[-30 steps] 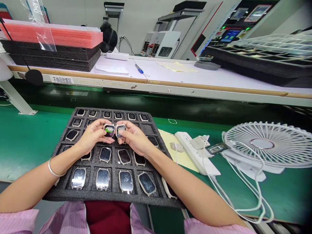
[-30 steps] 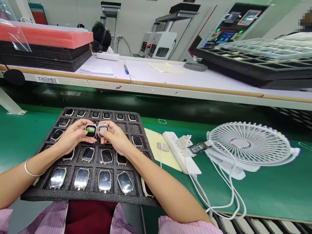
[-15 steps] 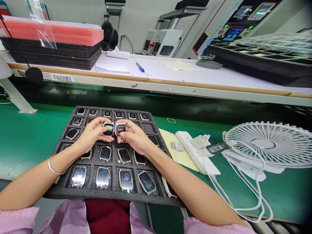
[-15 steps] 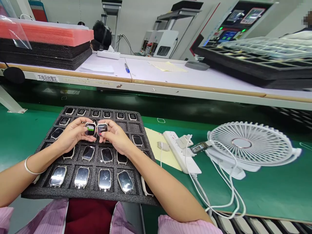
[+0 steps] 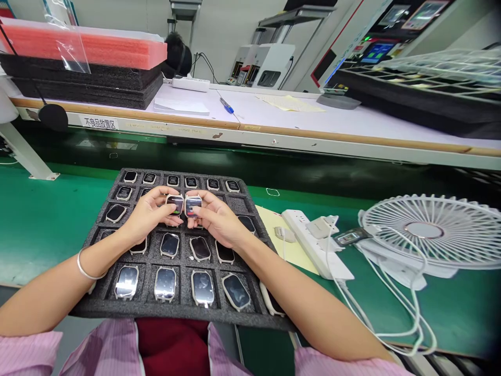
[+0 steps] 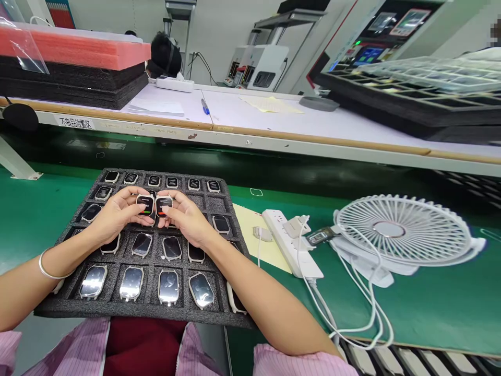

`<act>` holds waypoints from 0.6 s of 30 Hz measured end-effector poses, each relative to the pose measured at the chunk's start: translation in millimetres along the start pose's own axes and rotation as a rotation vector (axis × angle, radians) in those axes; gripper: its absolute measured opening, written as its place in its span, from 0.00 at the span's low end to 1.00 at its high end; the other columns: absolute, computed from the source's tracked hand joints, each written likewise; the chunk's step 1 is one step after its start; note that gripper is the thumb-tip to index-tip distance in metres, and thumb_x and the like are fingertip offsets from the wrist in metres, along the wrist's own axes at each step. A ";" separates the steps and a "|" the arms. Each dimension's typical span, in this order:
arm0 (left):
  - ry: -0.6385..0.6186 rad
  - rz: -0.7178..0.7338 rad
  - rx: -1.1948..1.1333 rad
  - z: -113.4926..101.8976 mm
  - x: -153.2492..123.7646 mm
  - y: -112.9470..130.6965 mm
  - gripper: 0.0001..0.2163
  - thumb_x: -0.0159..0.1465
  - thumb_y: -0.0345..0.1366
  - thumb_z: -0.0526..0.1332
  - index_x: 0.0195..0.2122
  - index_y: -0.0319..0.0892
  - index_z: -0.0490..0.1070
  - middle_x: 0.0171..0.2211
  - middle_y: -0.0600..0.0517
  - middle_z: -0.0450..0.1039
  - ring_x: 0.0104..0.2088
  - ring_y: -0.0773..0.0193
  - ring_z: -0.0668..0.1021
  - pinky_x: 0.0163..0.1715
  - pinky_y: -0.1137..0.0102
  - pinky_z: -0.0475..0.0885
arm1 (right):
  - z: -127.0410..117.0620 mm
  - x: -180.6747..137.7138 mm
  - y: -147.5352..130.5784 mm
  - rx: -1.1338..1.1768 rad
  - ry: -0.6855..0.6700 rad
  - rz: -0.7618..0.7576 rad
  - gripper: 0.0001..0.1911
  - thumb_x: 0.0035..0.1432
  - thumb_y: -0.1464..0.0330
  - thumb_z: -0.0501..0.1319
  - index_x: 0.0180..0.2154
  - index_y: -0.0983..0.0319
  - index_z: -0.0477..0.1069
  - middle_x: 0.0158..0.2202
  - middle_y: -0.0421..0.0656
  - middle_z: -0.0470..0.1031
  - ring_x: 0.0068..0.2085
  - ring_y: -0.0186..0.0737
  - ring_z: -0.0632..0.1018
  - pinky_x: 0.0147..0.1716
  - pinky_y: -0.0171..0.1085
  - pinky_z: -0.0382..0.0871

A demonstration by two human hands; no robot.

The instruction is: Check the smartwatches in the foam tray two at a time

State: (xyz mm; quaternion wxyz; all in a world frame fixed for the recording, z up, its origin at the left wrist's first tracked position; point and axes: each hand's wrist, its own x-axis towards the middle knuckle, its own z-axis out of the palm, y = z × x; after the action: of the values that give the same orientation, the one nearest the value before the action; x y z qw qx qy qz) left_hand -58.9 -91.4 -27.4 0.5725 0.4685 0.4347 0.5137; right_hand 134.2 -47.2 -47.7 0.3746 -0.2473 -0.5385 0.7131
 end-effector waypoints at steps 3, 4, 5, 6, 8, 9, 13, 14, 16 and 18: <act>-0.004 0.000 0.003 0.4 -0.7 0.1 0.22 0.52 0.36 0.71 0.46 0.41 0.67 0.36 0.54 0.77 0.27 0.62 0.84 0.31 0.71 0.81 | 0.0 0.0 0.1 0.006 -0.002 -0.003 0.23 0.51 0.68 0.69 0.49 0.58 0.68 0.34 0.36 0.75 0.28 0.34 0.78 0.32 0.36 0.71; -0.002 -0.002 0.005 0.2 -0.7 -0.2 0.23 0.51 0.35 0.71 0.47 0.42 0.67 0.36 0.54 0.77 0.27 0.63 0.84 0.31 0.70 0.81 | 0.1 0.1 0.1 0.005 -0.001 -0.004 0.23 0.50 0.69 0.69 0.49 0.58 0.68 0.33 0.36 0.75 0.28 0.34 0.78 0.32 0.36 0.71; -0.001 -0.001 0.009 -0.2 -0.4 -0.4 0.23 0.51 0.34 0.71 0.47 0.42 0.67 0.36 0.54 0.77 0.28 0.63 0.84 0.32 0.70 0.81 | 0.4 0.2 0.1 0.006 0.002 -0.005 0.24 0.50 0.70 0.69 0.49 0.58 0.68 0.33 0.36 0.75 0.28 0.34 0.78 0.32 0.36 0.70; 0.000 0.001 0.013 -0.7 0.2 -0.3 0.23 0.51 0.34 0.70 0.48 0.42 0.67 0.36 0.54 0.77 0.28 0.63 0.84 0.32 0.70 0.81 | 0.6 0.3 0.0 0.007 0.005 -0.007 0.24 0.49 0.70 0.68 0.49 0.58 0.68 0.33 0.36 0.76 0.29 0.35 0.78 0.32 0.36 0.70; -0.002 0.019 0.023 -1.5 1.6 2.4 0.24 0.50 0.32 0.70 0.49 0.42 0.67 0.38 0.52 0.77 0.28 0.64 0.83 0.33 0.69 0.80 | 0.8 0.9 -1.6 0.011 0.009 -0.022 0.24 0.49 0.70 0.68 0.49 0.58 0.69 0.33 0.36 0.76 0.29 0.34 0.78 0.32 0.36 0.71; -0.006 0.036 0.030 -1.4 1.8 5.8 0.25 0.50 0.31 0.70 0.50 0.42 0.67 0.39 0.52 0.77 0.28 0.65 0.82 0.34 0.69 0.79 | 0.8 1.4 -3.6 0.012 0.007 -0.031 0.24 0.49 0.70 0.69 0.49 0.58 0.69 0.34 0.37 0.77 0.29 0.34 0.78 0.32 0.35 0.71; -0.102 0.121 0.048 8.3 -13.9 35.9 0.28 0.50 0.24 0.70 0.52 0.43 0.69 0.40 0.52 0.77 0.35 0.68 0.80 0.37 0.74 0.76 | 0.5 1.1 -22.7 -0.001 -0.027 -0.082 0.29 0.49 0.68 0.73 0.53 0.56 0.68 0.41 0.40 0.77 0.34 0.37 0.81 0.35 0.37 0.75; -0.163 0.124 0.035 13.7 -24.2 46.0 0.27 0.50 0.23 0.70 0.52 0.44 0.70 0.39 0.52 0.77 0.38 0.67 0.79 0.38 0.76 0.75 | 1.4 -0.9 -30.3 -0.014 -0.036 -0.103 0.31 0.50 0.68 0.74 0.55 0.55 0.68 0.42 0.41 0.77 0.35 0.38 0.81 0.37 0.38 0.76; -0.340 0.082 -0.040 26.6 -51.9 65.7 0.26 0.52 0.20 0.69 0.50 0.47 0.71 0.37 0.54 0.76 0.39 0.67 0.80 0.38 0.77 0.75 | 5.8 -9.2 -47.8 -0.064 -0.062 -0.154 0.32 0.52 0.66 0.75 0.57 0.54 0.68 0.44 0.41 0.76 0.38 0.39 0.81 0.40 0.39 0.78; -0.579 -0.035 -0.155 38.8 -83.9 81.3 0.26 0.55 0.22 0.69 0.52 0.52 0.71 0.37 0.54 0.76 0.38 0.65 0.81 0.37 0.74 0.77 | 14.8 -24.9 -66.7 -0.141 -0.112 -0.190 0.30 0.54 0.66 0.74 0.57 0.53 0.70 0.44 0.41 0.76 0.38 0.39 0.81 0.40 0.38 0.78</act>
State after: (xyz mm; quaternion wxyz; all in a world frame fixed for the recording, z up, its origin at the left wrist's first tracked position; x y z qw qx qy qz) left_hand -43.5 -175.7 61.0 0.7153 0.5431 0.2208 0.3803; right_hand 155.7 -66.5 19.0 0.3917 -0.1809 -0.6283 0.6474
